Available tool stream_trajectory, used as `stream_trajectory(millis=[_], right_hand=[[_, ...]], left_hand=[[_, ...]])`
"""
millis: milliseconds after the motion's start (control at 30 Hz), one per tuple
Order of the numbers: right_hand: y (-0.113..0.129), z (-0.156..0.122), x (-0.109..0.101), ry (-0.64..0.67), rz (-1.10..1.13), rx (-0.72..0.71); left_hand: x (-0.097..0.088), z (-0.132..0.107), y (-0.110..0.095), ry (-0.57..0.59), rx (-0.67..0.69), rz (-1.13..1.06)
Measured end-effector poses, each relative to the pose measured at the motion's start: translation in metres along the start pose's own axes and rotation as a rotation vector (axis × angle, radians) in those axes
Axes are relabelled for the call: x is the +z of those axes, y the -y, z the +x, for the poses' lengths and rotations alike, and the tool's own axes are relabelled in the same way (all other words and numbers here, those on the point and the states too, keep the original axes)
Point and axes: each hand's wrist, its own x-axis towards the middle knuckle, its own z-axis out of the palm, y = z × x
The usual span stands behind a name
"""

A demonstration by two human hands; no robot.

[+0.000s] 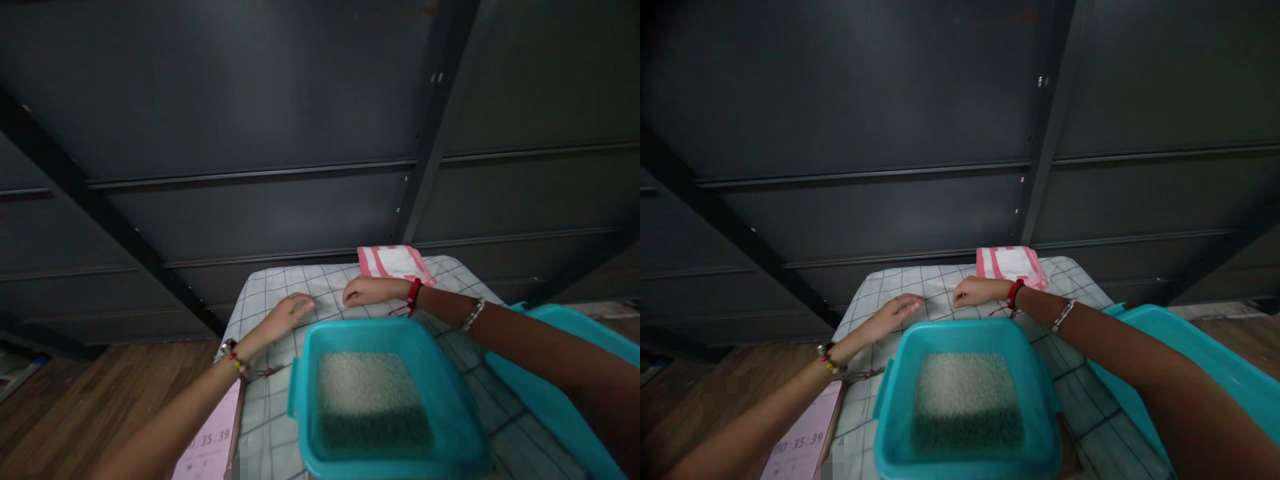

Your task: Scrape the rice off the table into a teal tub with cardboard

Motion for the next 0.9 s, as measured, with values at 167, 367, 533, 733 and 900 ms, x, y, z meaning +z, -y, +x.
stream_trajectory(millis=[167,367,533,733,900], right_hand=[[0.033,-0.056,-0.024,0.091,0.248,0.055],[0.071,-0.100,0.006,-0.038,0.056,0.041],[0.075,-0.106,0.025,-0.171,-0.068,-0.024],[0.078,-0.109,0.010,-0.087,-0.037,-0.095],[0.106,-0.108,0.001,-0.039,-0.034,-0.119]], left_hand=[[-0.014,-0.054,-0.035,0.194,-0.093,-0.173],[0.006,-0.072,-0.071,0.166,-0.121,0.066],[0.020,-0.067,-0.080,0.113,0.001,0.331],[0.020,-0.071,-0.090,0.104,-0.008,0.366],[0.012,-0.098,-0.104,0.116,-0.061,0.368]])
